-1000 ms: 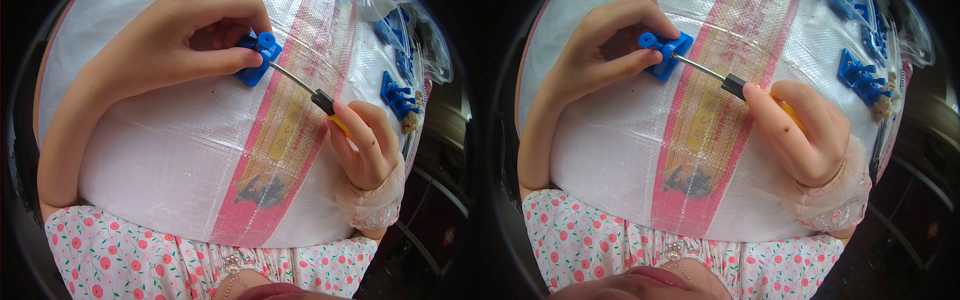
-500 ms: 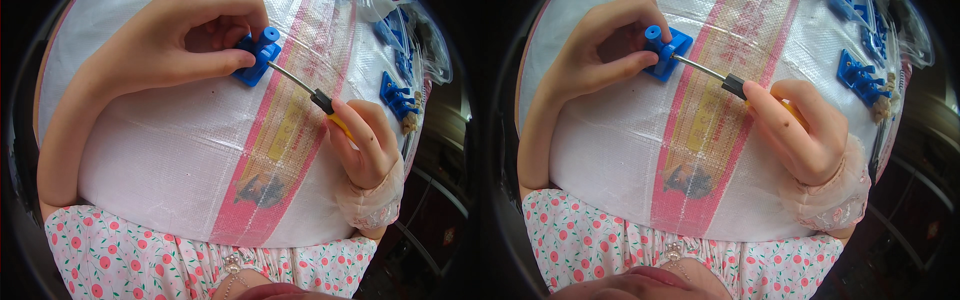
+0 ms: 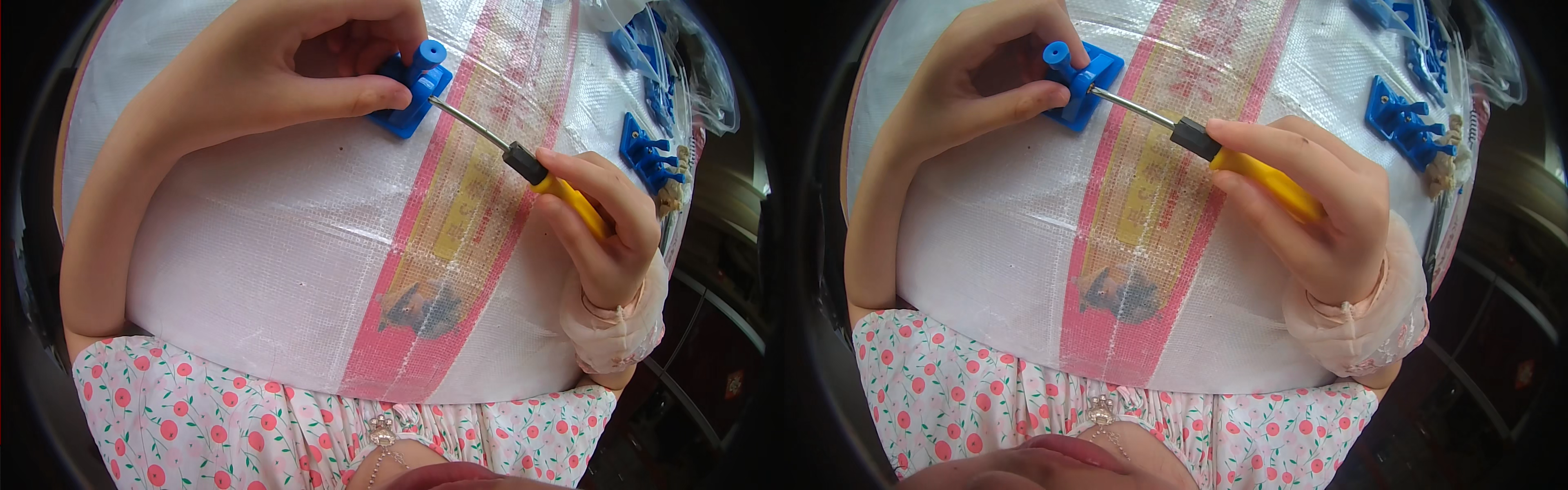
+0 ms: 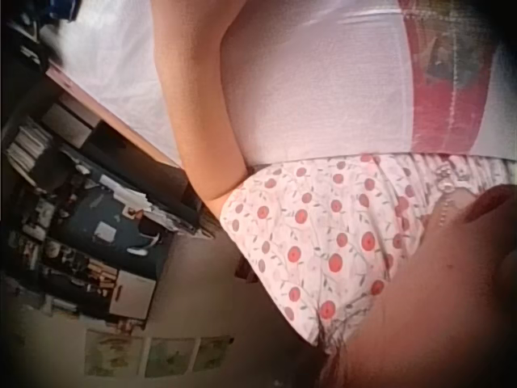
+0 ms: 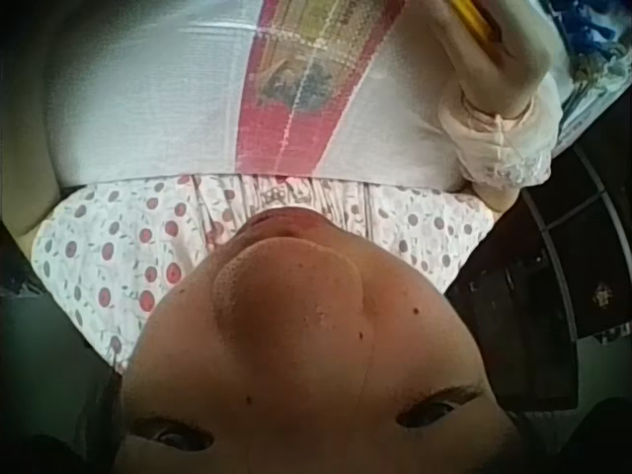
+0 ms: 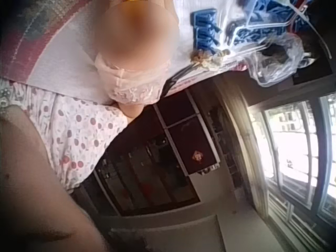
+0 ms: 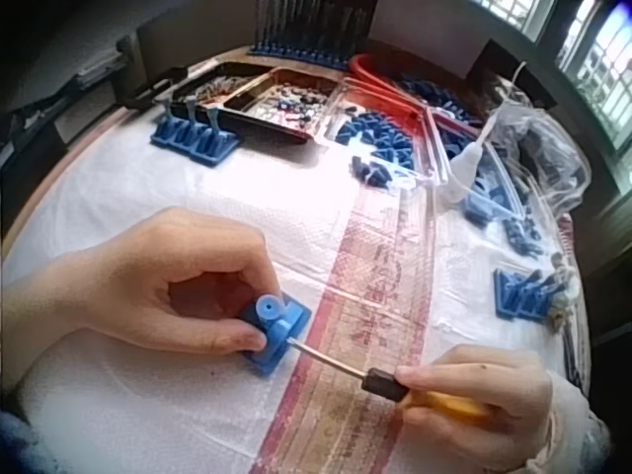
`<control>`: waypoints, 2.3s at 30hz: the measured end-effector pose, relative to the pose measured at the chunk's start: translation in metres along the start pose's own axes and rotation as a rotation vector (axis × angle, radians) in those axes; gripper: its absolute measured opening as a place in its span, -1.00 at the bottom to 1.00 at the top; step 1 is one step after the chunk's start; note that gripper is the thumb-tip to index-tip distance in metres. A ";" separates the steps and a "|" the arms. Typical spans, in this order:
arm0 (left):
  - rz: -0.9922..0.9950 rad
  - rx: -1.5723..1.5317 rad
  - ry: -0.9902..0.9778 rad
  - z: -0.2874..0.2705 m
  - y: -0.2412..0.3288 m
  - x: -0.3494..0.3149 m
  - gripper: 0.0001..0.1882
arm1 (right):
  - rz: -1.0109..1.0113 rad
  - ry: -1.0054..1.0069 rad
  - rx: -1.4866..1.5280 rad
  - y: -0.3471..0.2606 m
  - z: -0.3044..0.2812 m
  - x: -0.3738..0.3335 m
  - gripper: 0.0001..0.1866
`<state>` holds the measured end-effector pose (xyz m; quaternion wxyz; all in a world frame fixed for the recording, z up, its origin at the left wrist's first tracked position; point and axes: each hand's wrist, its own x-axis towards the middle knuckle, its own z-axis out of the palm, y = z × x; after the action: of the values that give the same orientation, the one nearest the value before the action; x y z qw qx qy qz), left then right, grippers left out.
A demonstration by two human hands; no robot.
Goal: Use a screwdriver to attach a screw into a small blue plastic fixture.
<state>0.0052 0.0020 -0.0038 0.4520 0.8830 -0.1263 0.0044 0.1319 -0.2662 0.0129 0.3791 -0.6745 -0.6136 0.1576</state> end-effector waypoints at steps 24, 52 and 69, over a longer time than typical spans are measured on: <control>0.033 0.028 -0.003 0.000 -0.002 0.004 -0.80 | 0.885 -0.124 0.972 -0.004 -0.012 0.003 -0.65; 0.050 0.030 0.015 0.001 0.000 0.000 -0.80 | 0.273 -0.113 0.238 -0.012 -0.006 -0.005 -0.51; 0.055 0.060 0.036 -0.001 -0.001 0.000 -0.80 | 0.040 -0.042 -0.338 -0.024 0.000 -0.007 -0.51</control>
<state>0.0050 0.0031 -0.0037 0.4272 0.8922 -0.1420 0.0366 0.1135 -0.2734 0.0279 0.2439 -0.7373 -0.6256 0.0739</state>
